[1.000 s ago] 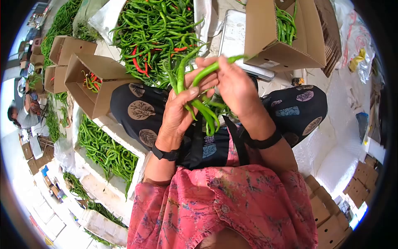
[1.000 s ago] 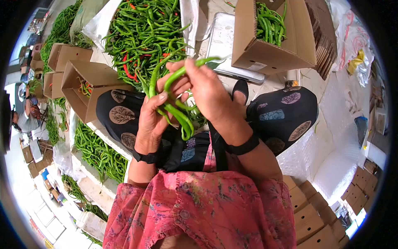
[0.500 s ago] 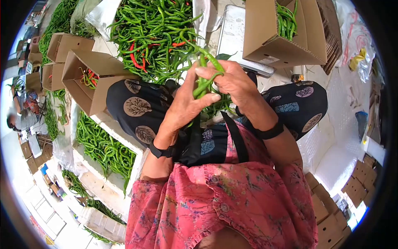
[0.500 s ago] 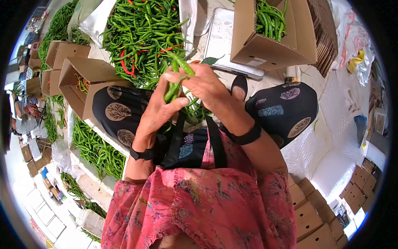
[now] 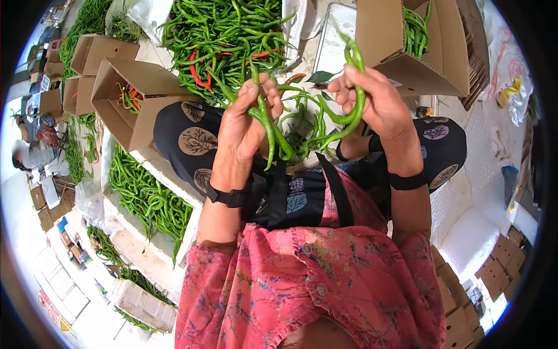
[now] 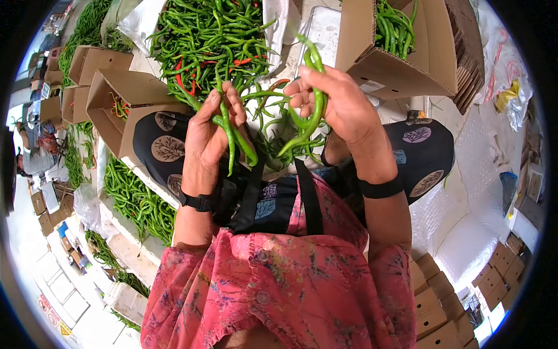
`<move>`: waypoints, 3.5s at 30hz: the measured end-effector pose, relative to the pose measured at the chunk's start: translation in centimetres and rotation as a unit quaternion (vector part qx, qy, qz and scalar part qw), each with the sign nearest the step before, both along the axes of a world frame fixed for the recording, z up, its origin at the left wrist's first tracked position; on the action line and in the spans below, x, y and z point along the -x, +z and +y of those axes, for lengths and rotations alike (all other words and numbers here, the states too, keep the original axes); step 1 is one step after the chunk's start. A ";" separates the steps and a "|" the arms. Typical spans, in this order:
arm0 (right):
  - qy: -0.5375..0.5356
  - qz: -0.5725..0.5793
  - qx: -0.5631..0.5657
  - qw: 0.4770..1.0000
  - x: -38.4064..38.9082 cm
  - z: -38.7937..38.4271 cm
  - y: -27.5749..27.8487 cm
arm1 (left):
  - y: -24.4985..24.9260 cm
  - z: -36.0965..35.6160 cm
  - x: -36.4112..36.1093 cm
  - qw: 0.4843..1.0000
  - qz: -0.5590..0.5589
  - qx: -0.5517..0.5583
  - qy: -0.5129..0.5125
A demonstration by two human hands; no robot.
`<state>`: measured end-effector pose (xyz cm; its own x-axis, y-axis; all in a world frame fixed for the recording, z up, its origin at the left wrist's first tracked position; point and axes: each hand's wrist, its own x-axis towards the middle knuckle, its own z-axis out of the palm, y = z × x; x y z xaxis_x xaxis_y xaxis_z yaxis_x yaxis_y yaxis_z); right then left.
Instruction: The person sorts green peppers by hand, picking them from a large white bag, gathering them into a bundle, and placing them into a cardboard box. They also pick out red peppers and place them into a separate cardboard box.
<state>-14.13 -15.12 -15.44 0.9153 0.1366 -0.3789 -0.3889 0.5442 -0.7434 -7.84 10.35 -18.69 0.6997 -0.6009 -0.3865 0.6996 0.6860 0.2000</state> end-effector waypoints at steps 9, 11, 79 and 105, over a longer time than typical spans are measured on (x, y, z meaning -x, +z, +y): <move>0.110 -0.004 0.016 0.994 1.1 7.2 -2.1 | 1.8 -3.3 0.3 0.976 -0.125 -0.174 -0.025; 0.099 0.026 -0.041 0.994 0.9 6.7 -2.4 | 2.0 -2.6 -0.2 0.971 -0.167 -0.165 -0.038; -0.023 0.327 0.005 0.945 -3.5 7.8 -12.5 | -23.3 10.9 -26.3 0.789 -0.060 -0.602 0.107; -0.012 0.035 0.064 0.997 -12.0 12.5 -4.9 | 2.6 5.8 -17.1 0.876 -0.258 -0.404 0.051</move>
